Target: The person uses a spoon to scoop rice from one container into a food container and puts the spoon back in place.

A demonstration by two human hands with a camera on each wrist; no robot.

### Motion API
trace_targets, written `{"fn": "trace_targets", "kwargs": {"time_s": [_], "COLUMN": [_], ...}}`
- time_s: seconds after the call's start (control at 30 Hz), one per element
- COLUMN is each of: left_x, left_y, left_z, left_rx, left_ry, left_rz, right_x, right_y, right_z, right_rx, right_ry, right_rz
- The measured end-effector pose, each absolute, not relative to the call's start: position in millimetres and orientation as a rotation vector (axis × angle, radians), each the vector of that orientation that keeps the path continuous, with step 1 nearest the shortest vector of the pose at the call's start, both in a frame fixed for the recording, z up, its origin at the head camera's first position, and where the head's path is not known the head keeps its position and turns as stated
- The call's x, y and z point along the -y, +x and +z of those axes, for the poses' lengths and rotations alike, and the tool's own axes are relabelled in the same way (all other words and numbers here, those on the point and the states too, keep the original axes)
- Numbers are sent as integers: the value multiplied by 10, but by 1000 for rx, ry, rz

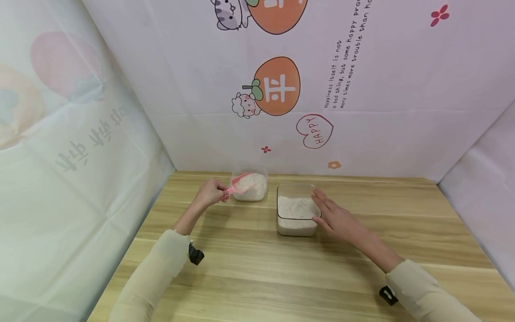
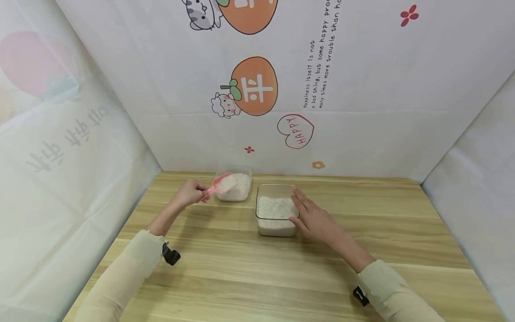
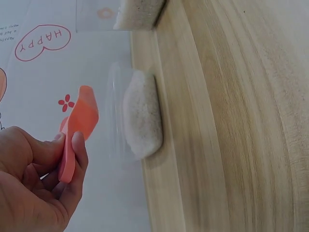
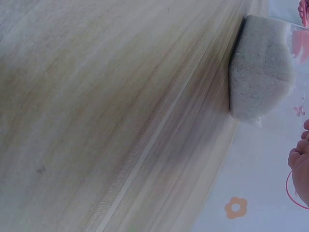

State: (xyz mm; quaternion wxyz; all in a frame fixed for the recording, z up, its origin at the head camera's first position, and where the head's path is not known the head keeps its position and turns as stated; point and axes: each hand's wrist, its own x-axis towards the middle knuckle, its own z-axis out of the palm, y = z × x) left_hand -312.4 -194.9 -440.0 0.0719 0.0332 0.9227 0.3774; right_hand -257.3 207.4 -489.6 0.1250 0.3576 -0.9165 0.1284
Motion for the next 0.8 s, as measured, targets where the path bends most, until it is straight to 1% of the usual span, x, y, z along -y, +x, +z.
{"fn": "trace_targets", "kwargs": {"time_s": [0.33, 0.6, 0.8], "left_x": [1956, 1913, 1852], "left_y": [-3241, -3277, -3300], "left_z": [-4413, -4388, -4370], "left_rx": [-2853, -2950, -3013], "left_ry": [141, 237, 246], "left_rz": [945, 791, 681], "right_x": [-2078, -2077, -2085], "right_y": [-2569, -2563, -2564], "right_z": [-4901, -4892, -4905], "right_rx": [2674, 2672, 2674], "right_ry": [1034, 1034, 1032], "right_rz": [375, 371, 380]}}
